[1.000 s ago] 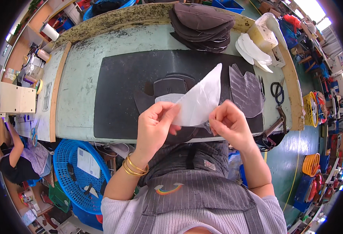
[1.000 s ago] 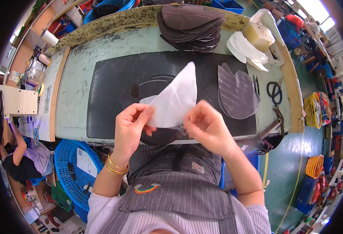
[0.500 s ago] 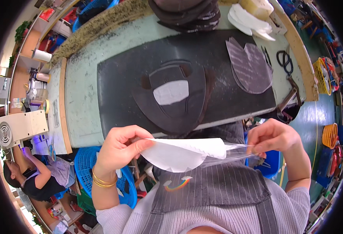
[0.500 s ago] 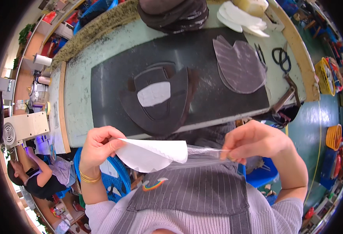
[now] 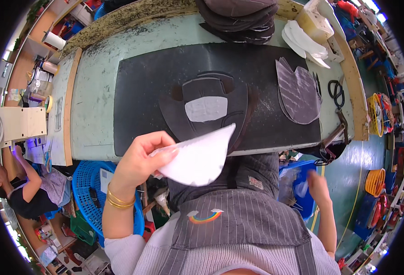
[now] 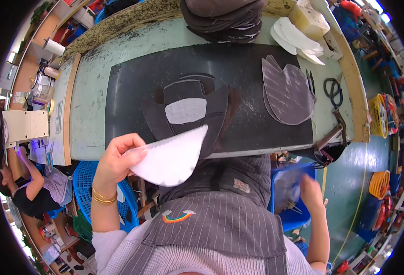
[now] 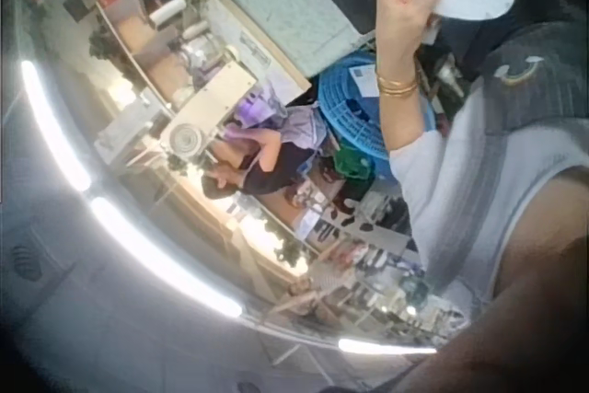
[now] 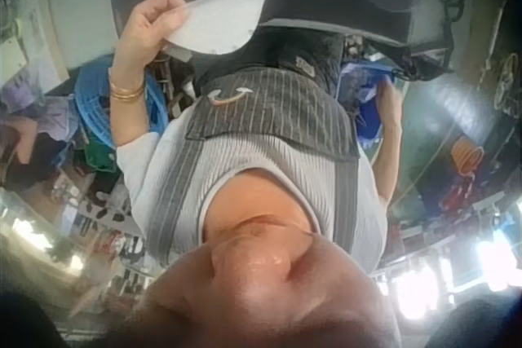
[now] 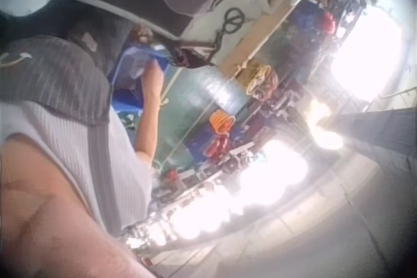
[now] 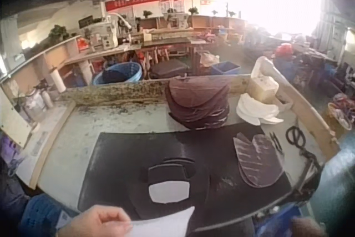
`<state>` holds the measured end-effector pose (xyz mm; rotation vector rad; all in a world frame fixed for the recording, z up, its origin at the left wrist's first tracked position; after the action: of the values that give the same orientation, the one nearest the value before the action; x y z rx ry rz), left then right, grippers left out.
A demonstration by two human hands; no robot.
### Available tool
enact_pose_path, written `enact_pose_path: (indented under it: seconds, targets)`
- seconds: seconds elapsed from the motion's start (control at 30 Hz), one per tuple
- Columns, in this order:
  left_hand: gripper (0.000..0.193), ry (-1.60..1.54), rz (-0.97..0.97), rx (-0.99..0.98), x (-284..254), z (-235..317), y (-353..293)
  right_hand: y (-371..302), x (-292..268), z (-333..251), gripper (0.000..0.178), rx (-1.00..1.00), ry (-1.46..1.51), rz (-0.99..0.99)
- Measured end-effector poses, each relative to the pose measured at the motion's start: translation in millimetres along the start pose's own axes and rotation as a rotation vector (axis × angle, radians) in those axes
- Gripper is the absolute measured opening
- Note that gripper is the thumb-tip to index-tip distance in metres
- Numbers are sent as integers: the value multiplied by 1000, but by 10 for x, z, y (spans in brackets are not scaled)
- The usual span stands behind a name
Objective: The person peels backings from white liners and layers them with grey fabric and brown fabric pieces onto black shoe components by hand. Then, the person places a cutting board on the table and takes a tool from a wooden storage box.
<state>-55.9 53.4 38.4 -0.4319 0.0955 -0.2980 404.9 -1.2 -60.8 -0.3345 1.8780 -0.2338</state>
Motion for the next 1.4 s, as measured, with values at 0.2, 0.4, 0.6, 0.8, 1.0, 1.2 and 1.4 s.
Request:
enact_pose_path:
  seconds: [0.2,0.4,0.6,0.8,1.0,1.2,1.4]
  targets:
    - [14,156,159,206,504,281,130,77,-472,-2328,26,-904,524,-223]
    - [17,-59,170,196,105,136,-59,-47,515,150,40,-259,-407,-26]
    - [19,183,-16,284,1047,253,239,139,-933,-2459,65,-710,812,71]
    - [41,460,301,682,379,521,296,912,-923,-2656,19,-479,1452,111]
    - [24,-290,275,197,118,-364,428,1397,-186,-2669,21,-392,1066,-31]
    - [20,142,423,142,-23,-593,476,1485,-49,-2729,34,-486,836,-22]
    - [27,526,529,194,44,-346,452,1405,-28,-2794,37,-665,669,143]
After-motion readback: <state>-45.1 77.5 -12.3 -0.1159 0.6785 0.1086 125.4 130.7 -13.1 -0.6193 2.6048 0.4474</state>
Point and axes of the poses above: each hand's wrist, its own y-axis towards the middle knuckle, its own x-axis out of the palm, z = x × y, the point moved 8 cm from there along y, towards the middle knuckle, and after that the axes turned 9 degrees about y, right-handed, at the moved point
